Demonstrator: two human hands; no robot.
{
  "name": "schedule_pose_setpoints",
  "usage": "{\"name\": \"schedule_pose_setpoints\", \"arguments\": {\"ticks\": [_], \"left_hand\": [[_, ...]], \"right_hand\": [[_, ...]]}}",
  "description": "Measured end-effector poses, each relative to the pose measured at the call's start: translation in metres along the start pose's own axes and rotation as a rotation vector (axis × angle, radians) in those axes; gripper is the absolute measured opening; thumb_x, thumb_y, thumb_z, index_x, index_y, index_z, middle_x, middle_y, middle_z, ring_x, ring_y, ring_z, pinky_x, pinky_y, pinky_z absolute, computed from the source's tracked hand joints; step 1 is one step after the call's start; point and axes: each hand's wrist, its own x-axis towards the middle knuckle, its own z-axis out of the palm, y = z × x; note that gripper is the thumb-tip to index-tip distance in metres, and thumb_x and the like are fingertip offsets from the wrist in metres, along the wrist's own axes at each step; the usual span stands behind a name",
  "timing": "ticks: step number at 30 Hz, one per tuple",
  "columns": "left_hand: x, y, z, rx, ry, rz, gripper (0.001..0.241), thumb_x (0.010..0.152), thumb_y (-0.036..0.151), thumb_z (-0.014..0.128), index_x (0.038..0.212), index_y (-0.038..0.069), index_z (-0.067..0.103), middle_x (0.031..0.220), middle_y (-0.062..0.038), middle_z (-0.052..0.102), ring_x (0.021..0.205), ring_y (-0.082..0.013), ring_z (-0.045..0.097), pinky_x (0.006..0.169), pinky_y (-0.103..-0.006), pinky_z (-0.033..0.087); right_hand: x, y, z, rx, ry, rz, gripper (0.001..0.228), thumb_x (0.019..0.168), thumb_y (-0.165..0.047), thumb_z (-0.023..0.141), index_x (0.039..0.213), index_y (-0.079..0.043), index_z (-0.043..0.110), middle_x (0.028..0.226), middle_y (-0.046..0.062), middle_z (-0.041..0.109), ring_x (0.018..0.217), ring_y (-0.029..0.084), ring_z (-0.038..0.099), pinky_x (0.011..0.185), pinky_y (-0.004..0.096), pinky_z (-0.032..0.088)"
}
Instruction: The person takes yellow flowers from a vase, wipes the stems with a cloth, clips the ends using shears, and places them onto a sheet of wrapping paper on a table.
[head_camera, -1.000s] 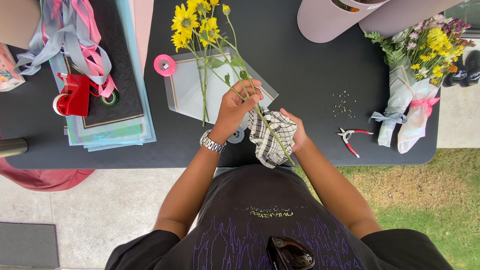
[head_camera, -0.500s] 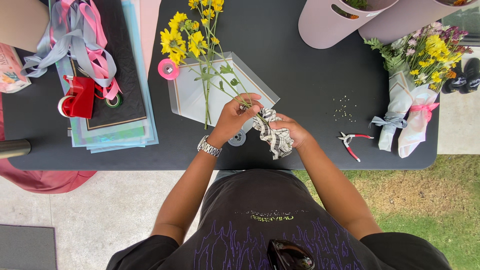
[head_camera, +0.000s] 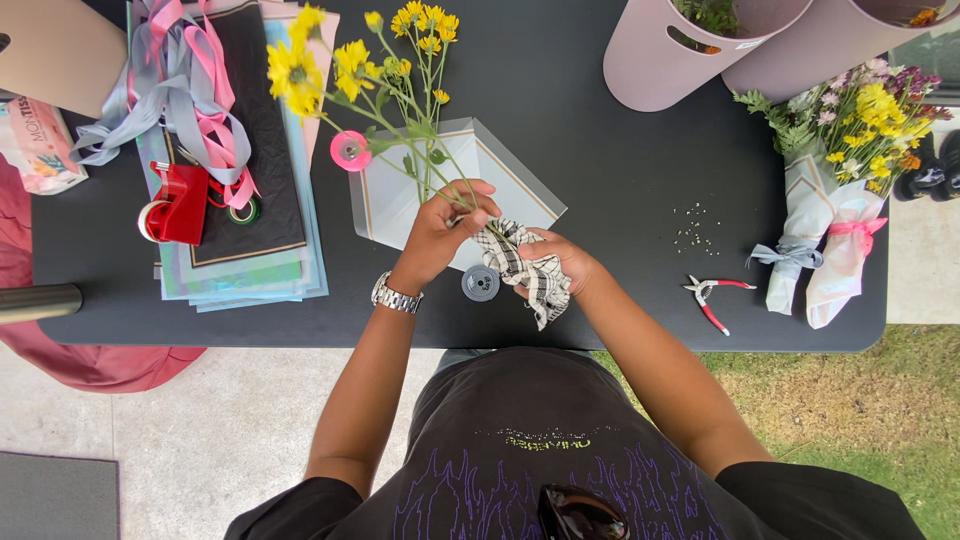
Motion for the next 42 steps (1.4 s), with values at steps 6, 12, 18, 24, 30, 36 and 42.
{"name": "schedule_pose_setpoints", "arguments": {"ticks": [6,12,18,24,30,36,42], "left_hand": [[-0.023,-0.034,-0.005,-0.264,0.055,0.027,0.043,0.111,0.017,0.074,0.146,-0.004,0.06,0.102,-0.019,0.078,0.109,-0.0246,0.073,0.11,-0.0375,0.052],[-0.024,-0.022,-0.006,-0.126,0.21,-0.027,0.036,0.111,0.013,0.076,0.142,-0.004,0.067,0.097,-0.019,0.083,0.098,-0.0114,0.072,0.101,-0.0277,0.053],[-0.022,-0.021,0.0,-0.117,0.223,-0.142,0.031,0.101,0.012,0.088,0.126,0.002,0.073,0.092,-0.015,0.085,0.092,-0.0067,0.076,0.094,-0.0229,0.06],[-0.019,-0.049,0.003,-0.064,0.226,-0.099,0.03,0.097,0.014,0.095,0.11,0.002,0.07,0.082,-0.016,0.081,0.088,-0.0066,0.069,0.086,-0.0267,0.061],[-0.02,-0.077,0.027,-0.011,0.143,-0.109,0.022,0.1,0.018,0.092,0.114,0.008,0.078,0.092,-0.012,0.085,0.095,-0.0102,0.072,0.103,-0.0334,0.056],[-0.02,-0.099,0.054,0.004,0.022,-0.155,0.017,0.102,0.019,0.091,0.11,0.009,0.08,0.095,-0.01,0.085,0.095,-0.0133,0.072,0.098,-0.0362,0.055],[-0.022,-0.12,0.082,0.12,-0.012,-0.118,0.019,0.107,0.022,0.088,0.113,0.006,0.079,0.095,-0.016,0.082,0.099,-0.0297,0.076,0.098,-0.0526,0.055]], "right_hand": [[-0.006,0.014,0.003,0.081,-0.066,0.246,0.047,0.094,-0.041,0.073,0.107,0.004,0.078,0.094,0.034,0.081,0.063,0.053,0.077,0.049,0.068,0.061],[-0.019,0.003,0.032,0.121,0.286,0.132,0.067,0.097,-0.06,0.078,0.123,0.002,0.08,0.124,0.026,0.082,0.112,0.042,0.082,0.104,0.059,0.064],[-0.015,-0.001,0.025,0.102,0.228,0.121,0.074,0.1,-0.067,0.072,0.124,0.003,0.08,0.122,0.027,0.082,0.112,0.044,0.081,0.103,0.061,0.065],[-0.004,0.027,-0.043,-0.478,0.081,-0.052,0.093,0.098,-0.039,0.085,0.162,0.013,0.043,0.133,0.036,0.072,0.116,0.044,0.078,0.101,0.059,0.065],[-0.032,0.04,-0.068,-0.568,0.111,-0.248,0.049,0.093,-0.014,0.092,0.137,-0.001,0.075,0.117,0.014,0.081,0.106,0.026,0.08,0.093,0.043,0.068],[-0.074,0.051,-0.046,0.077,0.458,-0.164,0.063,0.098,-0.049,0.083,0.143,-0.006,0.075,0.131,0.023,0.08,0.12,0.041,0.079,0.107,0.062,0.061],[-0.065,0.076,-0.189,-0.104,0.566,-0.24,0.071,0.097,-0.042,0.093,0.155,-0.009,0.067,0.142,0.016,0.075,0.128,0.032,0.074,0.113,0.055,0.058]]}}
